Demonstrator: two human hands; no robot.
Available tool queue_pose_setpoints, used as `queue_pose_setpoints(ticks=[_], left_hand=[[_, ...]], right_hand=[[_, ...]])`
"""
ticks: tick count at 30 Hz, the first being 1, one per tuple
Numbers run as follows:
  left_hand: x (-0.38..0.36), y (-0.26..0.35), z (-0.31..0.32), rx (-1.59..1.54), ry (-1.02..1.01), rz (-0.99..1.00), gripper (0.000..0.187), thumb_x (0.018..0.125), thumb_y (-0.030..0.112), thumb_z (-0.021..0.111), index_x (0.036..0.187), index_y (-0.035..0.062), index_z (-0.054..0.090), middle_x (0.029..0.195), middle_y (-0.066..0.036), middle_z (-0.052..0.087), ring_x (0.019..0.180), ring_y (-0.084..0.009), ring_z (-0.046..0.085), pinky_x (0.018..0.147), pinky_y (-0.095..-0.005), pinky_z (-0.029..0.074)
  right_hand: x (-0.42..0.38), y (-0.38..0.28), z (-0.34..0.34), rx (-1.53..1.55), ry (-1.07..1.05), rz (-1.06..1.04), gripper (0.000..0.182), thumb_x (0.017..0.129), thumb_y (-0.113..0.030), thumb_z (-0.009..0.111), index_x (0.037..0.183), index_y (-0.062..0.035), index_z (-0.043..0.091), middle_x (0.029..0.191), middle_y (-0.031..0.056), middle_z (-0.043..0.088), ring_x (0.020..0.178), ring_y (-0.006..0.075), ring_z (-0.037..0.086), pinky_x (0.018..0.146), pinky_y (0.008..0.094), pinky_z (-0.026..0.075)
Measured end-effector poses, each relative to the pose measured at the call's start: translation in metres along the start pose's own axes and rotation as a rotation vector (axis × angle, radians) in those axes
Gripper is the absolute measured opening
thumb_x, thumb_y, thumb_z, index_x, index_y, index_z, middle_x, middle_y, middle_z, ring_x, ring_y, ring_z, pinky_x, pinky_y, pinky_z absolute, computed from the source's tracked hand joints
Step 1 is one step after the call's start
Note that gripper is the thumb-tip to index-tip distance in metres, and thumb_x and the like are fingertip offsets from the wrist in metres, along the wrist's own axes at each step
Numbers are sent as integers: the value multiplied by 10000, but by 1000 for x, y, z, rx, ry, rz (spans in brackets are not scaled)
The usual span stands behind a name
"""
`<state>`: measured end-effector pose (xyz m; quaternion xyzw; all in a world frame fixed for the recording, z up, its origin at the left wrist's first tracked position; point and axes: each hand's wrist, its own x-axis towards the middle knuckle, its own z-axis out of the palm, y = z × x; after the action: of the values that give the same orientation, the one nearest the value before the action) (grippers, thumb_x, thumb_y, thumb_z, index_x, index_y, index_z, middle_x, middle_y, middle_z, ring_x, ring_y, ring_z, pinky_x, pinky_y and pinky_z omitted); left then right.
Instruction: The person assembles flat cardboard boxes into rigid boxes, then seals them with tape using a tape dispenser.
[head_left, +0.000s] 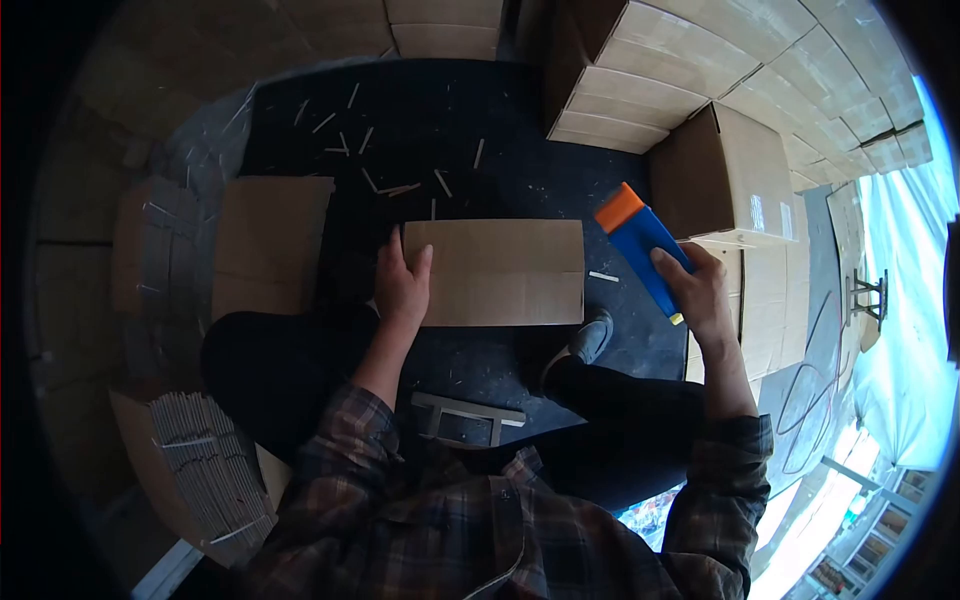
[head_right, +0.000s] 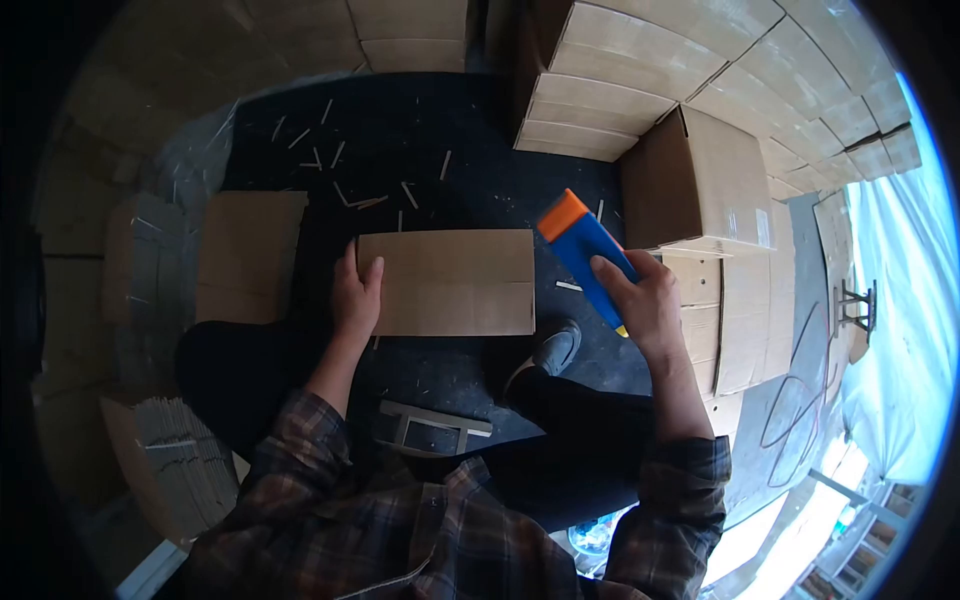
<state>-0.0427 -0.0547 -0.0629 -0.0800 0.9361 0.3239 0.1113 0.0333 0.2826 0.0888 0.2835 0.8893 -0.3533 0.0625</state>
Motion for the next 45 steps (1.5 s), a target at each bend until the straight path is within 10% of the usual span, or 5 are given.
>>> queue_pose_setpoints(ticks=[4,11,14,21,45], left_hand=[[-25,30,-5,535,153,538,706,839,375,676,1420,111,373,1497,-146,280,1396,-318,259,1089,-588,265],[-119,9,40,334,-701,1484,539,780,345,719,1222,69,581,1347,-127,505,1328,-287,393,1105,-567,248],[-119,3,35,377,-1224,982,446,854,410,635,1182,110,602,1211,-70,603,1201,-239,518,1040,-536,359],[-81,41,-42,-1313,-566,-366,617,948,591,397,1227,65,560,1120,-107,622,1125,-212,562,965,-415,433],[-4,-44,-34,-1055,224,-395,143,896,195,607,818,76,586,661,10,534,590,-77,491,551,-239,411]], right_hand=[[-13,-19,16,134,-122,0,575,834,-487,677,1125,8,637,958,157,675,847,224,666,783,321,527],[-6,-26,32,117,-168,-71,545,816,-455,702,1104,6,660,891,159,683,822,224,670,772,332,528],[-8,-28,23,15,-211,-253,556,795,-456,726,1105,2,666,910,166,688,830,228,676,780,333,531],[-18,-60,28,144,-584,-304,619,745,-502,751,1056,28,680,906,177,695,825,258,681,784,338,537],[-8,-133,77,-232,-709,-222,533,807,-449,713,1045,27,689,948,174,694,835,257,676,767,309,542]])
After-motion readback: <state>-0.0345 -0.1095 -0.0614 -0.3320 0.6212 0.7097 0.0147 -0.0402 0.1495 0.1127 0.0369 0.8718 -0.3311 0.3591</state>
